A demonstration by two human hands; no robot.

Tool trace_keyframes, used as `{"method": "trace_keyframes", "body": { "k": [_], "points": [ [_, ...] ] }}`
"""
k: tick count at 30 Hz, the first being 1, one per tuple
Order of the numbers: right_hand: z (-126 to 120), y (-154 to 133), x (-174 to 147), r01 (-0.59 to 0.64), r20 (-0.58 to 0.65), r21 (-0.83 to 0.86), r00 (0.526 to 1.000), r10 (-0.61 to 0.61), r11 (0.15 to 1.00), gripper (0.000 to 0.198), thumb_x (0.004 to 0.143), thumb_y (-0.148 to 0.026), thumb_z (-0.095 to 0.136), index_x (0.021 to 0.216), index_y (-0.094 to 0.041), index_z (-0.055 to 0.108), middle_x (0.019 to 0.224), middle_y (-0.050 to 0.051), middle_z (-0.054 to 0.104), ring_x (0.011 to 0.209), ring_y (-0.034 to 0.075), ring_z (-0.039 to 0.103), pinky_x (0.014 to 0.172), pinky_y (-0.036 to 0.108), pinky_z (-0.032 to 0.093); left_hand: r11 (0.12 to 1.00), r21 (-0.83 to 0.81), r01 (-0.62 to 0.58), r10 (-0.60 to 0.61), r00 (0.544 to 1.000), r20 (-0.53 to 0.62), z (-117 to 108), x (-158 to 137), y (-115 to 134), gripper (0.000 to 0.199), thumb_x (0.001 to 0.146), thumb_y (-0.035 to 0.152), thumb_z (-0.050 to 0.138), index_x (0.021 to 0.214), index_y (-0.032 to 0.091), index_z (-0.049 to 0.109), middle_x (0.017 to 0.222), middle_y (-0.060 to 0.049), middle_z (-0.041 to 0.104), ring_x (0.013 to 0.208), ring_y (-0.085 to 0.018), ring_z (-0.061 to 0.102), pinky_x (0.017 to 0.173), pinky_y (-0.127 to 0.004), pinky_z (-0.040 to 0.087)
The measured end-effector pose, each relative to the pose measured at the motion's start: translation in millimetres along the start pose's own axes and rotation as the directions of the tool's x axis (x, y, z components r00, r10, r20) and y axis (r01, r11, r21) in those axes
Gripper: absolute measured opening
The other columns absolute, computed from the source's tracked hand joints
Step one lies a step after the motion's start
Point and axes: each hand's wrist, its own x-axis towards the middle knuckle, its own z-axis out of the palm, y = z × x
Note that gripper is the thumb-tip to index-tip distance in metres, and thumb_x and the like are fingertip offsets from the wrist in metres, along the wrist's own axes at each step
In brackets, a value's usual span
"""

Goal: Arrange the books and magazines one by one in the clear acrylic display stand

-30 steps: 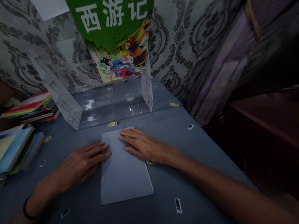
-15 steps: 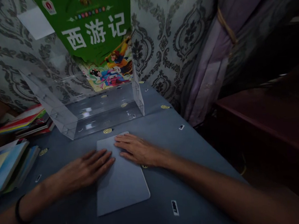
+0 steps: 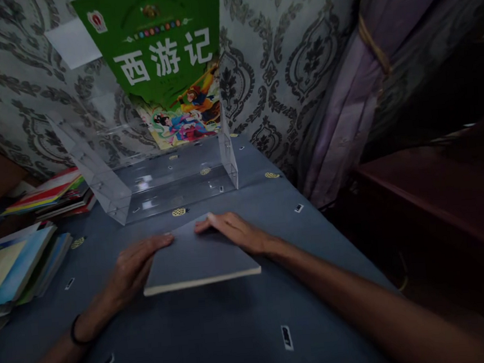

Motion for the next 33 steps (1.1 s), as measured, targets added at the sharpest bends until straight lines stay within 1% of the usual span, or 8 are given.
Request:
{"method": "trace_keyframes", "body": {
  "k": [4,7,9,12,14,18,25,33],
  "points": [
    [-1.5,0.5,-1.4,-0.070,-0.067,0.325,0.993,0.097,0.943,0.091,0.094,-0.082,0.011,0.109,-0.021,0.077,0.116,0.011,0.077,0.121,0.029,0.067,0.112,0.051,0.045,0.931,-0.206,0.301,-0.322,0.944,-0.075,0.2,1.3,4.2,0.034,0.104,0.039,0.047,0.119,0.022,0.073,0.113,-0.009,0.078,0.104,-0.024,0.073,0.091,-0.036,0.058],
    [3.9,4.3,-0.6,-0.008,-0.134,0.436,0.988,0.074,0.900,0.100,0.087,-0.091,0.009,0.112,-0.020,0.074,0.112,0.014,0.077,0.114,0.029,0.069,0.103,0.048,0.052,0.810,-0.310,0.498,-0.556,0.821,-0.134,-2.5,6.6,7.9,0.029,0.096,0.044,0.061,0.090,0.021,0.076,0.083,-0.004,0.075,0.079,-0.020,0.068,0.073,-0.028,0.054],
    [8.1,5.0,-0.7,0.039,-0.218,0.414,0.974,0.058,0.909,0.086,0.084,-0.092,0.033,0.112,-0.021,0.072,0.108,0.012,0.076,0.108,0.028,0.070,0.098,0.045,0.054,0.736,-0.395,0.550,-0.643,0.750,-0.154,-3.9,12.0,9.7,0.032,0.091,0.046,0.066,0.073,0.020,0.069,0.068,0.000,0.065,0.066,-0.016,0.060,0.063,-0.024,0.047],
    [12.4,-2.2,-3.0,-0.014,-0.269,0.340,0.957,0.112,0.940,0.055,0.081,-0.073,0.067,0.102,-0.023,0.072,0.091,0.005,0.074,0.093,0.024,0.070,0.087,0.039,0.056,0.639,-0.531,0.557,-0.697,0.711,-0.093,-4.2,19.6,11.9,0.037,0.087,0.051,0.067,0.069,0.019,0.062,0.067,0.001,0.059,0.057,-0.013,0.054,0.055,-0.023,0.043],
    [13.3,-11.4,-5.2,-0.045,-0.286,0.304,0.949,0.136,0.952,0.041,0.085,-0.064,0.070,0.087,-0.023,0.070,0.076,0.000,0.068,0.082,0.020,0.067,0.079,0.034,0.055,0.596,-0.582,0.553,-0.705,0.707,-0.051,-3.3,23.5,14.4,0.036,0.086,0.053,0.068,0.074,0.019,0.062,0.070,0.002,0.058,0.055,-0.012,0.055,0.055,-0.023,0.045],
    [12.6,-27.4,-7.9,-0.006,-0.345,0.220,0.935,0.084,0.975,0.043,0.087,-0.062,0.066,0.075,-0.021,0.066,0.071,0.000,0.062,0.073,0.017,0.060,0.069,0.029,0.050,0.555,-0.642,0.529,-0.722,0.690,-0.055,0.4,31.2,24.2,0.038,0.086,0.055,0.069,0.078,0.019,0.058,0.067,0.004,0.054,0.060,-0.011,0.058,0.061,-0.022,0.050],
    [15.1,-26.7,-9.5,-0.048,-0.310,0.253,0.942,0.128,0.966,0.048,0.081,-0.066,0.071,0.067,-0.020,0.062,0.063,-0.003,0.053,0.061,0.013,0.048,0.058,0.025,0.041,0.436,-0.749,0.499,-0.797,0.601,-0.063,6.2,34.4,33.4,0.053,0.081,0.069,0.070,0.074,0.019,0.053,0.068,0.005,0.046,0.056,-0.008,0.050,0.048,-0.019,0.051],
    [22.1,-12.8,-7.6,-0.156,-0.144,0.429,0.961,0.238,0.890,0.052,0.075,-0.069,0.076,0.075,-0.018,0.066,0.065,-0.002,0.061,0.057,0.011,0.052,0.056,0.024,0.044,0.034,-0.878,0.478,-0.837,0.494,0.237,10.2,26.1,33.3,0.061,0.064,0.066,0.086,0.073,0.018,0.051,0.058,0.009,0.044,0.042,-0.002,0.032,0.031,-0.010,0.023]
  ]
}}
